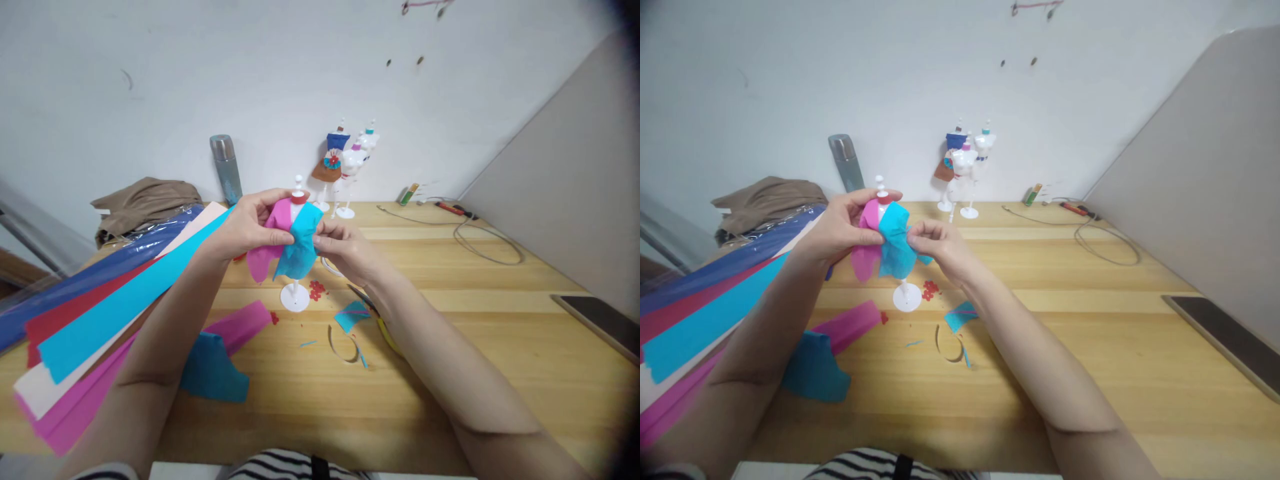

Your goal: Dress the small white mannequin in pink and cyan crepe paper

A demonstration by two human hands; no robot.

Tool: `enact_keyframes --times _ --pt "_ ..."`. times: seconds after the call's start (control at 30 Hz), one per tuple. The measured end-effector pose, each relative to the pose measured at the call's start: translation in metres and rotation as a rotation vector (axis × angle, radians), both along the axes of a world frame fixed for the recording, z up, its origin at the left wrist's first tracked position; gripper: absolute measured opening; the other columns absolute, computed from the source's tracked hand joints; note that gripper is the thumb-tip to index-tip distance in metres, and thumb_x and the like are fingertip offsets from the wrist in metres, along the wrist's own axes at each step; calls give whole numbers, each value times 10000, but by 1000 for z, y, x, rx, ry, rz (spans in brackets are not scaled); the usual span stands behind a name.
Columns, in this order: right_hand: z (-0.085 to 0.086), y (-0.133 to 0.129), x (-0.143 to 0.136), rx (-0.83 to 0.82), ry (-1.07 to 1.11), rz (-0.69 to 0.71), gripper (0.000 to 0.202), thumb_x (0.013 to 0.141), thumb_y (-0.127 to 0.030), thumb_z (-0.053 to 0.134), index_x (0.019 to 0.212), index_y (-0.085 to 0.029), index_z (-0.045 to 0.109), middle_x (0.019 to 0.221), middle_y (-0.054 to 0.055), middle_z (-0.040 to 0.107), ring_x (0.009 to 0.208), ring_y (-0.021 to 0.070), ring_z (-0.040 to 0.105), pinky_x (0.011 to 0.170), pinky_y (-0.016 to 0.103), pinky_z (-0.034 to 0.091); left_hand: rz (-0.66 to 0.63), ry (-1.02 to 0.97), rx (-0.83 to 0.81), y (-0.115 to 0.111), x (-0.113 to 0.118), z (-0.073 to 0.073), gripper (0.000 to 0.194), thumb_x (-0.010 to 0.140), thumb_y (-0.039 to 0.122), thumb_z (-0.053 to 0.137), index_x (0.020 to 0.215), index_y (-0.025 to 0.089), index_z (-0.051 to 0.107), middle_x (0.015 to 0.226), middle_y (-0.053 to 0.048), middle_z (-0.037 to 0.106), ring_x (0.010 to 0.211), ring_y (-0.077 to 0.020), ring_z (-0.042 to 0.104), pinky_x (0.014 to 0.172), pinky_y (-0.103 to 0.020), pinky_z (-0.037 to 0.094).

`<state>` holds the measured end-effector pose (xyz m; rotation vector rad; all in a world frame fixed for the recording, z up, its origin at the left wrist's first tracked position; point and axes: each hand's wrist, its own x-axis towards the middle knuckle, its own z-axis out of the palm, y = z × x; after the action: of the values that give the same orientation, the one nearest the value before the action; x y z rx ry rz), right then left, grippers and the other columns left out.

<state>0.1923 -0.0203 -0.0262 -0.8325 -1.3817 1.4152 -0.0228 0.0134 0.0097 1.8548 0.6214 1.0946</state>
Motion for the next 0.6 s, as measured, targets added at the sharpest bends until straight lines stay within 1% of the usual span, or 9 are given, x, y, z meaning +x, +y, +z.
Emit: enact_keyframes --times 0.13,0.23,0.3,0.47,0.6 --pt "-2 1 -2 -160 98 69 307 636 -421 910 769 -217 722 758 -12 718 700 155 632 776 342 517 -9 2 13 2 1 0 738 586 345 968 1269 164 756 1306 -140 754 1146 -304 733 902 -361 630" --pt "-4 2 -4 -227 128 100 303 622 -419 913 786 -230 741 786 -6 746 715 163 641 778 337 533 15 -2 -3 2 2 -2 719 592 337 956 1266 181 761 1238 -121 777 1095 -299 750 871 -363 638" --pt "-4 3 -4 -241 133 104 317 611 -429 920 794 -236 748 782 -7 747 703 165 636 756 334 540 26 -18 -20 0 2 -2 719 581 328 958 1259 185 766 1218 -117 782 1084 -303 753 860 -363 641" --pt "-8 5 -4 -240 179 125 339 602 -442 944 773 -221 752 728 -15 715 662 151 623 748 324 551 19 -15 -42 -2 3 -1 710 587 294 951 1260 177 759 1268 -126 770 1135 -310 741 894 -364 637" --pt "-13 7 -5 -250 215 150 366 606 -444 959 809 -210 764 772 4 738 703 165 648 777 341 563 6 -20 -15 1 3 -2 725 586 309 960 1268 175 751 1279 -133 768 1135 -308 742 904 -373 638"
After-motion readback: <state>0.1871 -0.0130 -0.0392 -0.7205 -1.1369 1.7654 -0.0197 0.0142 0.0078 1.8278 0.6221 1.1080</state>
